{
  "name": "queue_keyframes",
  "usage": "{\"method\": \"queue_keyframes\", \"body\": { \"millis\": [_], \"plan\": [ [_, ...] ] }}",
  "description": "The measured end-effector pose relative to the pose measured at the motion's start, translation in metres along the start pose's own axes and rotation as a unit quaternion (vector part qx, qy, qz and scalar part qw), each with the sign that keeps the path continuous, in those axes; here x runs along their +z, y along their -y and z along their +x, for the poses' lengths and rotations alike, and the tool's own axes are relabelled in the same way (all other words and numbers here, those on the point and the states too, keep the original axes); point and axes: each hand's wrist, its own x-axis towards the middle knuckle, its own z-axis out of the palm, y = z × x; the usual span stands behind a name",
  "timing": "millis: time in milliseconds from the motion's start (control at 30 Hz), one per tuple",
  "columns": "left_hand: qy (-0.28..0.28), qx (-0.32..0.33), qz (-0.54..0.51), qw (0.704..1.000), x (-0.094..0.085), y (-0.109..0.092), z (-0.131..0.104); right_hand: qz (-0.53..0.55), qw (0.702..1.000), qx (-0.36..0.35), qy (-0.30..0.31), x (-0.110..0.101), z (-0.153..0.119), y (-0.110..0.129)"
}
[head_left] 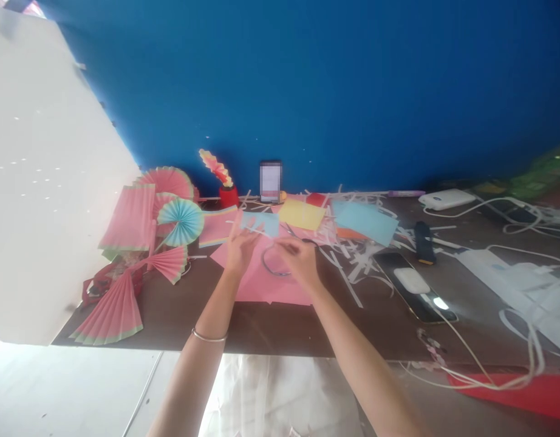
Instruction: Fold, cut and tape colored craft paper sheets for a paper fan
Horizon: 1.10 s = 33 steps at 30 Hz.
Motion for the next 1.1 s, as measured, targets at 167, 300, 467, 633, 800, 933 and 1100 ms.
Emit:
{"method": "queue_keyframes", "body": {
  "millis": [167, 300, 467, 633, 800, 933, 1100],
  "plan": [
    [0.062, -0.003, 0.046, 0.997, -0.005, 0.008, 0.001, 0.204, 0.951, 0.215, 0.089, -0.007, 0.01, -0.001],
    [0.047, 0.014, 0.092, 0.995, -0.006, 0.012, 0.002, 0.289, 0.901, 0.284, 0.153, -0.007, 0.014, -0.008],
    [-0.003, 0.043, 0.127, 0.991, -0.005, 0.012, 0.002, 0.313, 0.878, 0.304, 0.197, -0.006, 0.015, -0.013],
    [-0.035, 0.068, 0.144, 0.987, -0.003, 0.012, 0.0, 0.261, 0.907, 0.276, 0.18, -0.004, 0.013, -0.014],
    [-0.061, 0.071, 0.183, 0.979, -0.006, 0.015, 0.003, 0.146, 0.958, 0.2, 0.144, -0.004, 0.01, -0.007],
    [-0.074, 0.075, 0.191, 0.976, -0.006, 0.015, 0.004, 0.063, 0.989, 0.099, 0.093, -0.003, 0.005, -0.002],
    [-0.071, 0.079, 0.192, 0.976, -0.004, 0.014, 0.002, -0.001, 0.999, 0.004, 0.053, 0.002, 0.0, 0.0]
  ]
}}
